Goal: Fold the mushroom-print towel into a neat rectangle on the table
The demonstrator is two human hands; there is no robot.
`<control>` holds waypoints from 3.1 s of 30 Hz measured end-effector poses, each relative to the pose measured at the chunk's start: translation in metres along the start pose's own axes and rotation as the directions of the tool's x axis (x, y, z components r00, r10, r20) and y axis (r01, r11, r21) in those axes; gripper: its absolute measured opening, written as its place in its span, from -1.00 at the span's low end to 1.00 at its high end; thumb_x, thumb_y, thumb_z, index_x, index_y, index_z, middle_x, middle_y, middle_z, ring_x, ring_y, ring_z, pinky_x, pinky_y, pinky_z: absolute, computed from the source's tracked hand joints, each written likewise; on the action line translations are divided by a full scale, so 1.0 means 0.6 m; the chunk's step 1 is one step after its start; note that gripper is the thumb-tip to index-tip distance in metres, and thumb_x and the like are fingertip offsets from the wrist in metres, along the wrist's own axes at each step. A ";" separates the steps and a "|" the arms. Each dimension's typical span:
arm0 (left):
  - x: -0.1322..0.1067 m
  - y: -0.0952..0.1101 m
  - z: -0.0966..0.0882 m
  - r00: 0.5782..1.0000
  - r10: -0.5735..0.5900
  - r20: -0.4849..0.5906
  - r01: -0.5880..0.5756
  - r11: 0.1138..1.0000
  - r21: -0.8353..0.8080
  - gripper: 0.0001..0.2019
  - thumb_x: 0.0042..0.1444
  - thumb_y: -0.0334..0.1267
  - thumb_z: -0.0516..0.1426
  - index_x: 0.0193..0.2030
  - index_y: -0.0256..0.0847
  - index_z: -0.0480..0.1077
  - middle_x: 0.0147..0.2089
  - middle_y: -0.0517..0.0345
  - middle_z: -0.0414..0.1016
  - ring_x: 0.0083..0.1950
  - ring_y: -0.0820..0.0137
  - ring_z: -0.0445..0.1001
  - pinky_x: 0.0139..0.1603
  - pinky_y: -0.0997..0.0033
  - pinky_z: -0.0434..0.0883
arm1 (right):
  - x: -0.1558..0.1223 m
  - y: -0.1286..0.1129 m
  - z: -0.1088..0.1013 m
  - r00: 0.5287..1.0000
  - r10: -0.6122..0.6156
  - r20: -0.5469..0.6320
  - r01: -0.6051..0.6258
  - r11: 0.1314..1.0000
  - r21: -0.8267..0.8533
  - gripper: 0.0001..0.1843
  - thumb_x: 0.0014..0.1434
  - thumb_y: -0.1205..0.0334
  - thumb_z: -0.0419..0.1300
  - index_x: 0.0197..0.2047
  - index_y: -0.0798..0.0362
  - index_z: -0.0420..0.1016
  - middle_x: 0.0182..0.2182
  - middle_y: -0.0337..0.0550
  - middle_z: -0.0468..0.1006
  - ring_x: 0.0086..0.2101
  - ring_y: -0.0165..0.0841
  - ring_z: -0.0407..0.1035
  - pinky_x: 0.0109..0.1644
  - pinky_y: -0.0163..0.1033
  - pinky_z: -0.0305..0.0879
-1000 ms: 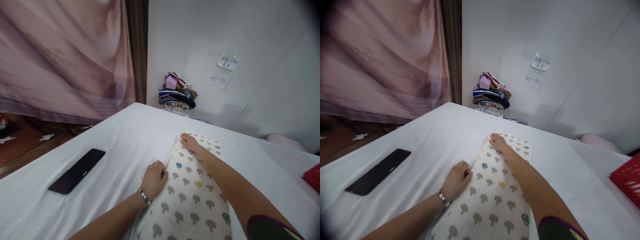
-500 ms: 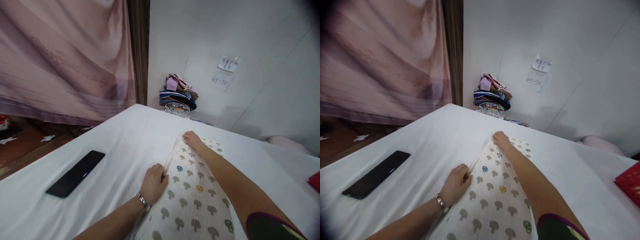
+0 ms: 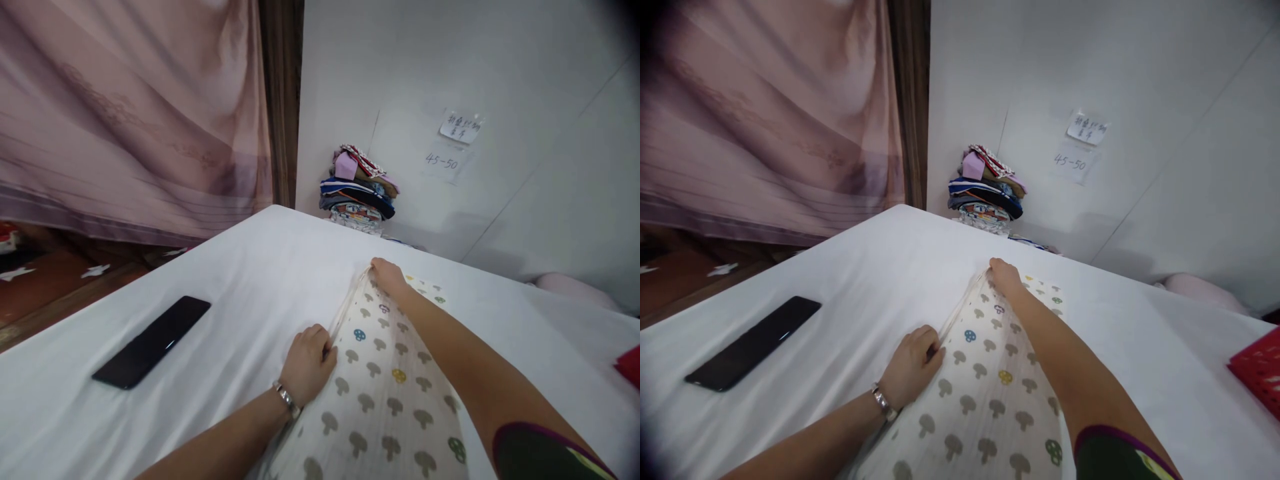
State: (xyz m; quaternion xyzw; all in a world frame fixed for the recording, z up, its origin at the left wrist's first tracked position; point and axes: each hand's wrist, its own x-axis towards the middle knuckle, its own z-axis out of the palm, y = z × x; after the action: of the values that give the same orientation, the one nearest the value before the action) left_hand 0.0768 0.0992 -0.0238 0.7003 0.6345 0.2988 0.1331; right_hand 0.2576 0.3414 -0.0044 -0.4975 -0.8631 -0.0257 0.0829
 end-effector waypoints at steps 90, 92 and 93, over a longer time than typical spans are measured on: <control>0.003 -0.003 -0.001 1.000 -0.008 0.003 0.008 1.000 -0.013 -0.89 0.04 -0.30 0.02 -0.48 -0.19 0.19 -0.40 0.18 0.30 -0.31 0.37 0.28 -0.27 0.34 0.19 | -0.036 -0.059 0.022 0.968 0.070 0.240 -0.097 0.990 0.101 -0.27 0.19 -0.20 -0.31 0.28 0.08 -0.07 0.30 -0.05 -0.16 0.26 -0.24 -0.37 0.23 0.05 -0.41; 0.004 -0.003 0.000 1.000 -0.013 0.005 0.013 1.000 -0.008 -0.90 0.04 -0.30 0.02 -0.48 -0.19 0.19 -0.39 0.18 0.30 -0.31 0.37 0.28 -0.27 0.33 0.19 | -0.035 -0.059 0.029 0.969 0.076 0.233 -0.101 0.990 0.098 -0.27 0.19 -0.20 -0.32 0.29 0.06 -0.09 0.30 -0.08 -0.20 0.26 -0.25 -0.39 0.23 0.04 -0.44; 0.004 -0.003 0.000 1.000 -0.012 0.003 0.012 1.000 -0.005 -0.90 0.04 -0.30 0.02 -0.48 -0.19 0.20 -0.39 0.19 0.30 -0.31 0.37 0.28 -0.27 0.33 0.19 | -0.036 -0.059 0.031 0.969 0.077 0.233 -0.103 0.990 0.098 -0.27 0.19 -0.20 -0.32 0.29 0.05 -0.09 0.31 -0.09 -0.20 0.26 -0.26 -0.40 0.23 0.04 -0.43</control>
State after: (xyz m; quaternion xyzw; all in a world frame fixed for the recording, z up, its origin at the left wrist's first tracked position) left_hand 0.0755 0.1018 -0.0245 0.6965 0.6378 0.2984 0.1377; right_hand 0.2356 0.3076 -0.0247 -0.5306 -0.8435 0.0830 0.0111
